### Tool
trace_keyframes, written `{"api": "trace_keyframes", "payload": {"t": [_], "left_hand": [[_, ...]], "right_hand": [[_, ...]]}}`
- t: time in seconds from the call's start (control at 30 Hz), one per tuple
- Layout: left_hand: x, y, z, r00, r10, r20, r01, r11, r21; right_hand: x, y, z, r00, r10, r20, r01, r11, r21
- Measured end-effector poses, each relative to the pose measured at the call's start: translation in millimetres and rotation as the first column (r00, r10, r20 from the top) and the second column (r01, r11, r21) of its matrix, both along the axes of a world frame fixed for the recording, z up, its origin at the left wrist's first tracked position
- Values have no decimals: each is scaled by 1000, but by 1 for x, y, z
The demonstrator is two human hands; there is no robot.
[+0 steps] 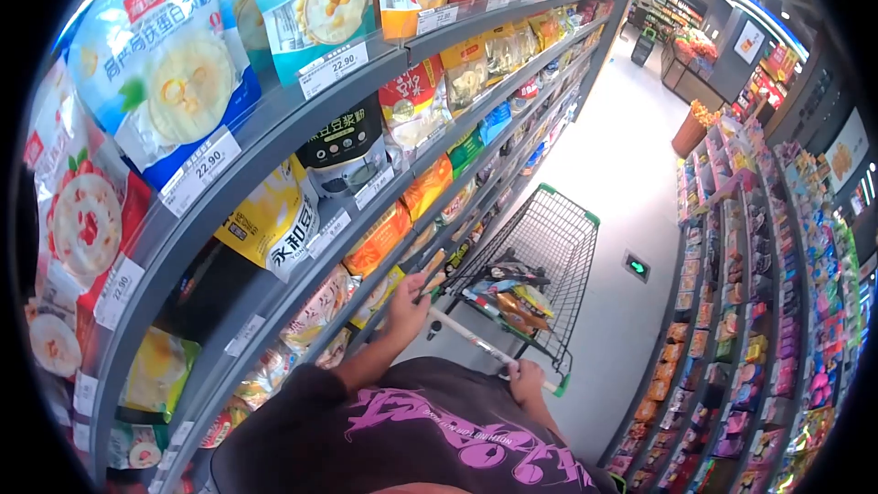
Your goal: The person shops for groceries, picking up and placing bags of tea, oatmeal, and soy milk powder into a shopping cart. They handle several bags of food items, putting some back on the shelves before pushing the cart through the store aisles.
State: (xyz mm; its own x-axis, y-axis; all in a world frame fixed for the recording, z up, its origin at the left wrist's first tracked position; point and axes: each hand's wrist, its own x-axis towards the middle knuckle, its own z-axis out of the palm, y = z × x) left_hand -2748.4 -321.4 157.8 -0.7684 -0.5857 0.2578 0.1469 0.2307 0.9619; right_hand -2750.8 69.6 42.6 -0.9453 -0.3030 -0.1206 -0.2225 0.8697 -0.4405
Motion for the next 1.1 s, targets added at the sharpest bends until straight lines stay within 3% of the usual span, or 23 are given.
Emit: {"api": "trace_keyframes", "payload": {"t": [0.03,0.07,0.13,0.2,0.27,0.33,0.4,0.47,0.57,0.67,0.7,0.77,0.83,1.0,1.1], "left_hand": [[18,-2,54,998,26,-58,-25,1000,7],[35,-5,108,992,50,-114,-49,999,13],[69,-25,158,945,154,-289,-251,907,-338],[84,-41,213,766,227,-601,-499,799,-334],[98,-55,260,673,477,-565,-690,680,-247],[97,-77,283,588,611,-530,-788,581,-204],[94,-97,291,611,661,-436,-787,566,-244],[88,-115,287,709,626,-325,-695,698,-171],[84,-141,283,739,668,-91,-674,729,-117],[84,-158,275,647,752,-124,-755,655,34],[84,-157,280,591,793,-147,-801,599,8],[86,-161,285,519,809,-277,-805,572,161],[91,-172,280,416,835,-361,-767,535,354],[102,-154,282,409,878,-247,-802,476,362],[92,-129,281,422,801,-425,-752,571,330]], "right_hand": [[-4,-1,4,996,-21,-83,19,999,-28],[-11,1,11,1000,-6,-23,5,1000,-9],[-27,6,15,998,5,68,-2,999,-39],[-36,4,28,997,-5,72,9,999,-51],[-47,9,22,995,-16,101,17,1000,-14],[-58,14,17,995,13,99,-8,999,-53],[-68,23,9,995,38,97,-32,997,-70],[-78,31,8,989,65,132,-56,996,-75],[-99,41,-15,983,120,136,-106,989,-103],[-111,51,-35,976,153,158,-151,988,-20],[-114,53,-45,978,139,155,-141,990,-2],[-131,63,-85,963,118,244,-141,987,80],[-139,69,-97,954,139,265,-155,987,42],[-158,61,-35,869,145,474,-159,987,-11],[-170,67,-41,844,170,508,-132,985,-109]]}}
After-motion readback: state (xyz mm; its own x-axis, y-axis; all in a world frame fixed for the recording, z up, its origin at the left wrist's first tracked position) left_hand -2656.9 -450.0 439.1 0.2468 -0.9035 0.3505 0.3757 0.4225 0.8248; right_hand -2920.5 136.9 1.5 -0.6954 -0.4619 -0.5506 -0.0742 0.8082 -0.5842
